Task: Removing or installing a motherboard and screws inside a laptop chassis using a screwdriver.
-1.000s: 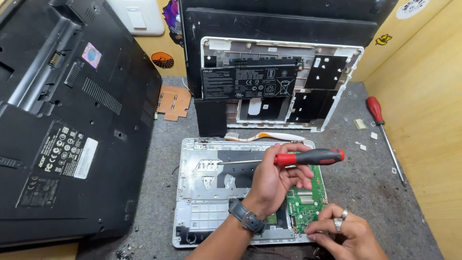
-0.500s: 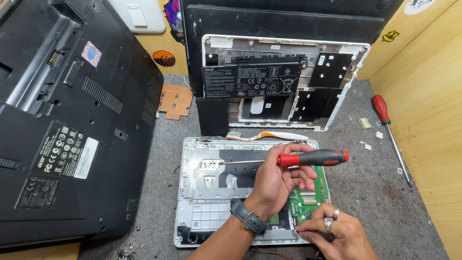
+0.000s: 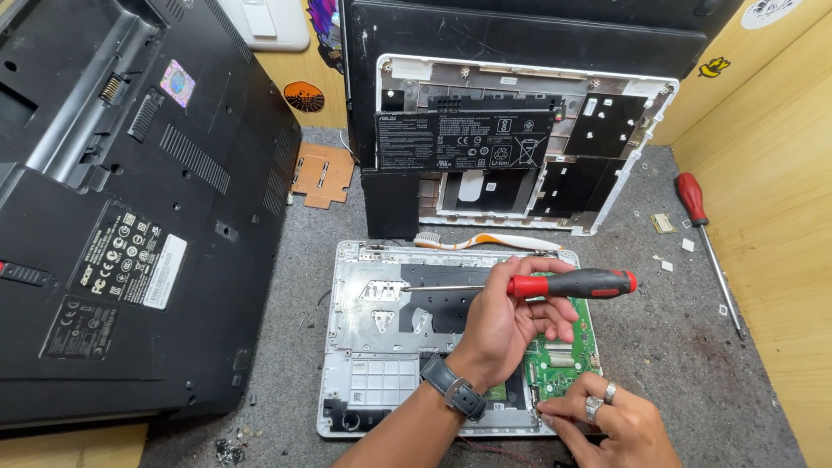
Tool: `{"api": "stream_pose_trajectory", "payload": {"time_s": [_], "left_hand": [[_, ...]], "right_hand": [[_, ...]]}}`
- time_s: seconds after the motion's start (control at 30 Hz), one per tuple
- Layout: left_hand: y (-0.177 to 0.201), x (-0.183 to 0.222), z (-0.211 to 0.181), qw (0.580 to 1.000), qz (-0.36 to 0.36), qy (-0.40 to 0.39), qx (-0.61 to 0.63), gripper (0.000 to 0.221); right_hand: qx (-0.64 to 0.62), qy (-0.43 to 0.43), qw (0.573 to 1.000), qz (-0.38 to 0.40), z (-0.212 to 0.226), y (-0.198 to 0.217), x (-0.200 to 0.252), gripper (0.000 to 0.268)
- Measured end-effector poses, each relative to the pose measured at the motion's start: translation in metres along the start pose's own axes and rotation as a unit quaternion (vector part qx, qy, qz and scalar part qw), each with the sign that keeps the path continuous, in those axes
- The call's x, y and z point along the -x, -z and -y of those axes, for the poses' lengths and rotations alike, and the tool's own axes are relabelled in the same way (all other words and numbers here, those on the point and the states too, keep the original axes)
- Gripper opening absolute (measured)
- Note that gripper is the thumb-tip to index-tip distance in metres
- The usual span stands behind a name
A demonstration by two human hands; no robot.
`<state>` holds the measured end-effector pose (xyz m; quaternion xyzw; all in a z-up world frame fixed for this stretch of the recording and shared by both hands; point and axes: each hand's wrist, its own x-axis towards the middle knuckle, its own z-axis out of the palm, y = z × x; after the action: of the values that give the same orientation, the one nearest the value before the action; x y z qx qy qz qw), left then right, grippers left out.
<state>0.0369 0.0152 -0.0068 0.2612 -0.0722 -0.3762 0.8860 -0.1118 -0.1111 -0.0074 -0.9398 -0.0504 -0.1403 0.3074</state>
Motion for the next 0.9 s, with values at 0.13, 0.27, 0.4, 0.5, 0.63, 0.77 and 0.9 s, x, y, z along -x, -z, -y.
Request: {"api": "stream_pose_trajectory", "payload": {"time_s": [0.13, 0.27, 0.4, 0.5, 0.63, 0.77, 0.9], "left_hand": [[0.000, 0.000, 0.001, 1.000, -0.001, 0.002, -0.004, 0.058], [0.001, 0.000, 0.003, 1.000, 0.004, -0.003, 0.000, 0.058], [0.002, -0.002, 0.003, 1.000, 0.004, -0.002, 0.002, 0.057], [0.002, -0.001, 0.003, 1.000, 0.002, -0.002, -0.001, 0.058], [0.002, 0.000, 0.003, 1.000, 0.004, -0.005, -0.003, 0.059], [0.007, 0.002, 0.007, 0.996, 0.083, 0.012, -0.007, 0.062], [0.008, 0.003, 0.013, 0.975, 0.210, 0.065, -0.036, 0.068]], "right_hand": [[0.053, 0.115, 0.991, -0.038, -0.015, -0.007, 0.005, 0.006], [0.091, 0.131, 0.986, -0.039, -0.026, -0.012, 0.012, 0.005], [0.110, 0.155, 0.981, -0.049, -0.031, -0.013, 0.013, 0.010], [0.139, 0.135, 0.980, -0.049, -0.032, -0.009, 0.015, 0.022], [0.141, 0.059, 0.984, -0.089, -0.013, 0.021, 0.011, 0.058], [0.329, 0.132, 0.923, -0.150, 0.003, 0.080, -0.017, 0.055], [0.311, 0.135, 0.941, -0.015, 0.004, 0.099, -0.050, 0.087]]}}
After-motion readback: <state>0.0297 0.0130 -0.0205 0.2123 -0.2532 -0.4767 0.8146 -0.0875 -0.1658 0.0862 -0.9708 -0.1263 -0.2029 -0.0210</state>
